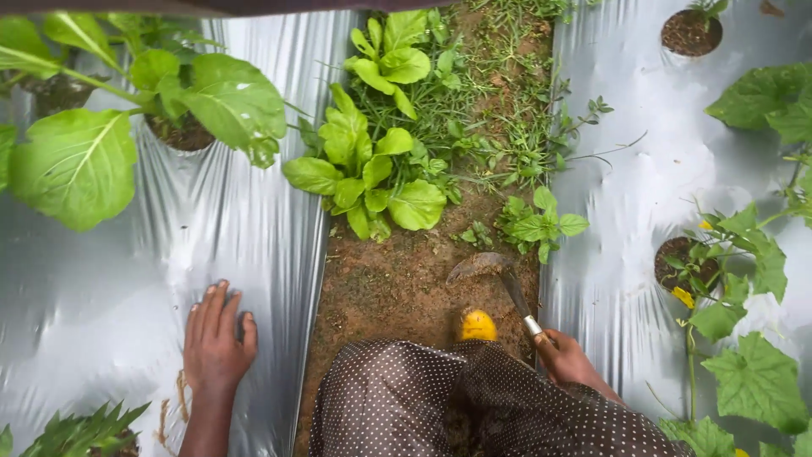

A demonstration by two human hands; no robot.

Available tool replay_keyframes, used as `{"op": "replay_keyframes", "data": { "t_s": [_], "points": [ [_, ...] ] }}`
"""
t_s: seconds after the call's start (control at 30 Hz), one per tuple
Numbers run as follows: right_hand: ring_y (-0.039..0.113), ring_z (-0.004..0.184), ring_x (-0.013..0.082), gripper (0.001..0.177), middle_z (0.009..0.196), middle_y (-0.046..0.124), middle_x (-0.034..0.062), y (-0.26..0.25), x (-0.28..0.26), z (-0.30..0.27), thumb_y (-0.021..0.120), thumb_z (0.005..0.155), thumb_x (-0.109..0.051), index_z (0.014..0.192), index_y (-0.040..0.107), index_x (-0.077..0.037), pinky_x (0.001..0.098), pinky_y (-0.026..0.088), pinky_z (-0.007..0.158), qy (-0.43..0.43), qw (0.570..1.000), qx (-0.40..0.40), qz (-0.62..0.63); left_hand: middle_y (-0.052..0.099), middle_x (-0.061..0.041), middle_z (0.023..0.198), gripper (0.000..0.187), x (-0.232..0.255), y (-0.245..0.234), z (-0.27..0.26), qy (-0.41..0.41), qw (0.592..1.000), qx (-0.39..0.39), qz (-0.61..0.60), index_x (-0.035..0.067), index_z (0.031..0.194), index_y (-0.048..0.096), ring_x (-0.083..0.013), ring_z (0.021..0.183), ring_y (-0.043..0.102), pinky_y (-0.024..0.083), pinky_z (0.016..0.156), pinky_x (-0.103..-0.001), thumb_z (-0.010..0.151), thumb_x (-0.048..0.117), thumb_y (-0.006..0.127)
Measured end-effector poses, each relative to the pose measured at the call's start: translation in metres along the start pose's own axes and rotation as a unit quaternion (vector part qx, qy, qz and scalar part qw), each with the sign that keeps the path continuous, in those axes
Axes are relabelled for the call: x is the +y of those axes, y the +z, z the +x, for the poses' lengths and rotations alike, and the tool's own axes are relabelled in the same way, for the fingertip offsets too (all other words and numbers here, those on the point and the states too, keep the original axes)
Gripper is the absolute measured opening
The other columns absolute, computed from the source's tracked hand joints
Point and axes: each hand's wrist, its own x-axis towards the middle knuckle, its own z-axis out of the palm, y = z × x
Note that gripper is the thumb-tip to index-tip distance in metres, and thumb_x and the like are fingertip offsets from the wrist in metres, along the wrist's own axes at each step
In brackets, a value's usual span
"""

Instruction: The person uses a hand hoe to remove weeds from a narrow soil path between two rows of plants covered with plastic mulch. The person repeatedly strikes the ground to loosen the soil and uproot unwanted vegetation, clearing the area between the crops.

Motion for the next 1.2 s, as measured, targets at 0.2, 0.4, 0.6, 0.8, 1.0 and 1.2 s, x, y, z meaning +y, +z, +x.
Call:
{"op": "replay_keyframes", "data": {
  "t_s": [0.2,0.4,0.6,0.8,1.0,1.2],
  "points": [
    [0.054,0.06,0.0184,0.037,0.075,0.059,0.0071,-0.005,0.063,0.025,0.046,0.106,-0.032,0.131,0.06,-0.009,0.0303,0.047,0.051,0.033,0.999,-0.015,0.015,0.073,-0.004,0.147,0.036,0.011,-0.004,0.005,-0.011,0.984,-0.014,0.179,0.015,0.127,0.078,-0.019,0.14,0.066,0.05,0.119,-0.036,0.097,0.031,0.066],
    [0.052,0.054,0.0194,0.037,0.07,0.057,0.0088,0.004,0.103,0.039,0.043,0.106,-0.036,0.108,0.064,-0.006,0.0314,0.042,0.046,-0.007,0.996,-0.005,0.088,0.073,-0.002,0.148,0.038,0.012,-0.001,0.004,-0.013,0.979,-0.022,0.204,0.016,0.129,0.078,-0.0182,0.143,0.065,0.049,0.123,-0.035,0.097,0.033,0.067],
    [0.052,0.054,0.0218,0.037,0.072,0.055,0.0105,0.007,0.092,0.047,0.044,0.107,-0.031,0.129,0.06,-0.006,0.0334,0.045,0.043,0.048,0.989,0.002,0.137,0.077,-0.001,0.143,0.042,0.009,0.007,-0.001,-0.026,0.975,-0.007,0.22,0.016,0.129,0.079,-0.0168,0.14,0.069,0.051,0.12,-0.034,0.093,0.035,0.068],
    [0.052,0.051,0.0213,0.031,0.071,0.061,0.0125,0.023,0.097,0.069,0.047,0.107,-0.027,0.112,0.065,-0.003,0.0324,0.043,0.043,0.018,0.985,0.018,0.169,0.077,-0.005,0.142,0.04,0.002,0.027,-0.016,-0.054,0.984,0.033,0.166,0.013,0.127,0.079,-0.0212,0.139,0.069,0.051,0.12,-0.039,0.093,0.029,0.065],
    [0.049,0.05,0.021,0.033,0.068,0.059,0.0129,0.034,0.103,0.079,0.049,0.104,-0.027,0.12,0.064,-0.003,0.0333,0.038,0.046,0.01,0.978,0.028,0.205,0.075,-0.007,0.145,0.044,-0.005,0.04,-0.025,-0.097,0.988,0.016,0.116,0.013,0.13,0.078,-0.023,0.143,0.066,0.044,0.127,-0.04,0.094,0.031,0.061],
    [0.061,0.061,0.0206,0.04,0.073,0.07,0.0093,0.044,0.094,0.073,0.045,0.102,-0.04,0.12,0.066,-0.011,0.0345,0.043,0.058,0.0,0.99,0.063,0.123,0.076,-0.005,0.144,0.041,0.005,0.023,-0.014,-0.07,0.987,0.016,0.145,0.013,0.129,0.079,-0.0218,0.142,0.068,0.051,0.122,-0.041,0.095,0.03,0.064]
  ]
}}
